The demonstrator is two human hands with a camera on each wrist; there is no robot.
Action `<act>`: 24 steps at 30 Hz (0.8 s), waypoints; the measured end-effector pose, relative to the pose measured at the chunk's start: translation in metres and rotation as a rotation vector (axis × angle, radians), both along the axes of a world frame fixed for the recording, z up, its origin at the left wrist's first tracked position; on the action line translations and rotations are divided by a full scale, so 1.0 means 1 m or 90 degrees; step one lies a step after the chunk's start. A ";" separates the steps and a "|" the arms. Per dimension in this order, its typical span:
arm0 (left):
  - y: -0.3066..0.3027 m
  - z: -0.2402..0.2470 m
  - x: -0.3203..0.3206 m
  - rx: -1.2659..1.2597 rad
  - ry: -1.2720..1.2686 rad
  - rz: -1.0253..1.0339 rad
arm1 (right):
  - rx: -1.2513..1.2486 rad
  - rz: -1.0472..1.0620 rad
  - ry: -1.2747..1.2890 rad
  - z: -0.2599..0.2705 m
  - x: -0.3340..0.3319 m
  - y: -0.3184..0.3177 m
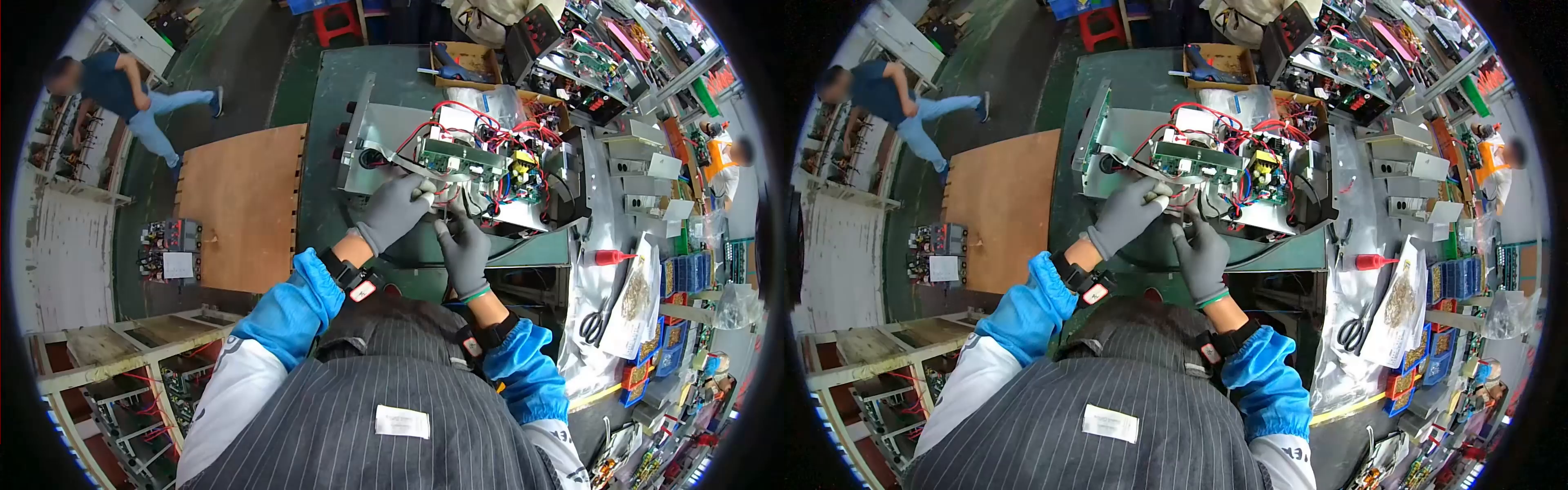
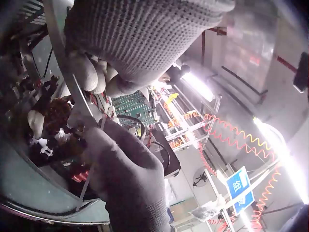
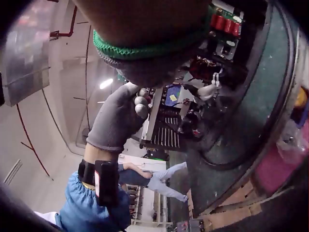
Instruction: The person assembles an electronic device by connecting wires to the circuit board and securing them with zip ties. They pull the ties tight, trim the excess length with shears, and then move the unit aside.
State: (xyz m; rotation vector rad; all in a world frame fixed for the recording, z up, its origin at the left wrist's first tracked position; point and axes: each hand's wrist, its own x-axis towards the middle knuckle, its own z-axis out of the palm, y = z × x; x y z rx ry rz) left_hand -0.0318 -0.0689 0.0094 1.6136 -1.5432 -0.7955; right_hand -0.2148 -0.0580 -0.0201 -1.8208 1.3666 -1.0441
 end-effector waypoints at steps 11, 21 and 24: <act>-0.002 -0.001 0.001 0.019 0.008 0.001 | 0.369 0.056 -0.315 -0.005 0.008 -0.014; 0.008 -0.002 -0.011 -0.066 -0.044 0.061 | 0.545 0.209 -0.557 -0.008 0.005 -0.025; 0.005 -0.001 -0.013 -0.002 0.031 0.070 | 0.574 0.222 -0.565 -0.009 0.004 -0.028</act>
